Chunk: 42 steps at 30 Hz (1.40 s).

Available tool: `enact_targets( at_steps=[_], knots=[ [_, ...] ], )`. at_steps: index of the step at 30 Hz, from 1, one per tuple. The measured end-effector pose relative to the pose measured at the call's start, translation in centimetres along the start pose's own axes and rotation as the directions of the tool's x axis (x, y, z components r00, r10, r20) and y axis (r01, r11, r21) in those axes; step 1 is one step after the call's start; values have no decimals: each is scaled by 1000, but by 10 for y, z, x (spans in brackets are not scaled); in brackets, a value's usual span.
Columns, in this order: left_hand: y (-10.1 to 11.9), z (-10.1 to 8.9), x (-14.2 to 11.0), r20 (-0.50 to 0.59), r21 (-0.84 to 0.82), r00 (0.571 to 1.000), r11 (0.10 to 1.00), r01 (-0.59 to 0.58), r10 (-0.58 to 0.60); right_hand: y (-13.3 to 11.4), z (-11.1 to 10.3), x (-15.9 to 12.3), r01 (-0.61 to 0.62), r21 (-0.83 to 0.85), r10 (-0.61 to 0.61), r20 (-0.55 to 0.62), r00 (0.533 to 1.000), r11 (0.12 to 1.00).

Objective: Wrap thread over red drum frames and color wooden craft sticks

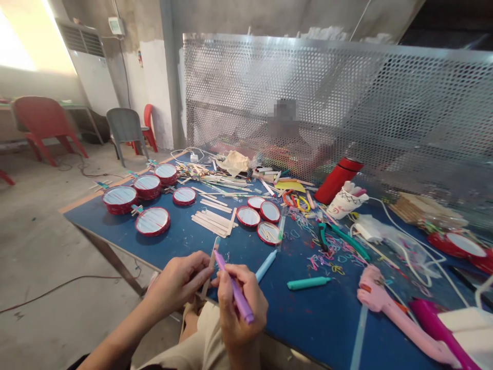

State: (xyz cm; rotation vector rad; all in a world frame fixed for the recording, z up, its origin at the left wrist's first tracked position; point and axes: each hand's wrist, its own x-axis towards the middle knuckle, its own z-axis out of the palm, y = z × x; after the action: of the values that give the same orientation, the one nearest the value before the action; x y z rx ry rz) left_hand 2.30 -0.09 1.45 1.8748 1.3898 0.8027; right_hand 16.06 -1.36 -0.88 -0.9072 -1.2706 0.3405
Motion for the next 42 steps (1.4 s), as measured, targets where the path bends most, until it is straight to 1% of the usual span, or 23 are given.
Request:
enact_targets(
  at_steps=[6,8,12,17,20,25,27,30,33,36,39,42],
  knots=[
    [0,0,1,-15,-10,1000,1000,-16,15,1,0,1,-40,29,43,-107,993,999],
    [0,-1,1,-18,-9,1000,1000,-25,25,3,-2,0,-40,58,44,-79,996,998],
    [0,-1,1,-18,-13,999,999,-30,30,10,-5,-2,-24,77,22,18,1000,997],
    [-1,0,2,-38,8,998,999,-40,40,10,-4,-1,25,37,-27,51,998,999],
    [0,0,3,-32,9,999,1000,-27,28,10,-4,-1,30,26,-32,47,998,999],
    [2,-1,2,-9,-11,1000,1000,0,0,13,-3,-4,-19,57,20,-30,999,998],
    [2,-1,2,-16,-20,1000,1000,-4,3,14,-3,-4,-14,59,15,-16,1000,998],
    [1,-1,1,-21,-33,1000,999,-17,17,12,-3,-4,-1,42,-1,35,999,999],
    [1,-2,1,-16,-22,1000,1000,-14,13,12,-3,-4,-15,29,14,12,1000,999],
    [2,-2,1,-1,1,1000,1000,-3,3,13,-3,-5,-29,55,31,-23,999,998],
    [3,-1,1,-5,21,1000,1000,-4,4,14,-4,-5,-1,65,0,8,1000,998],
    [3,-1,1,-25,48,1000,999,-17,18,13,-5,-4,18,38,-20,45,999,999]
  ],
)
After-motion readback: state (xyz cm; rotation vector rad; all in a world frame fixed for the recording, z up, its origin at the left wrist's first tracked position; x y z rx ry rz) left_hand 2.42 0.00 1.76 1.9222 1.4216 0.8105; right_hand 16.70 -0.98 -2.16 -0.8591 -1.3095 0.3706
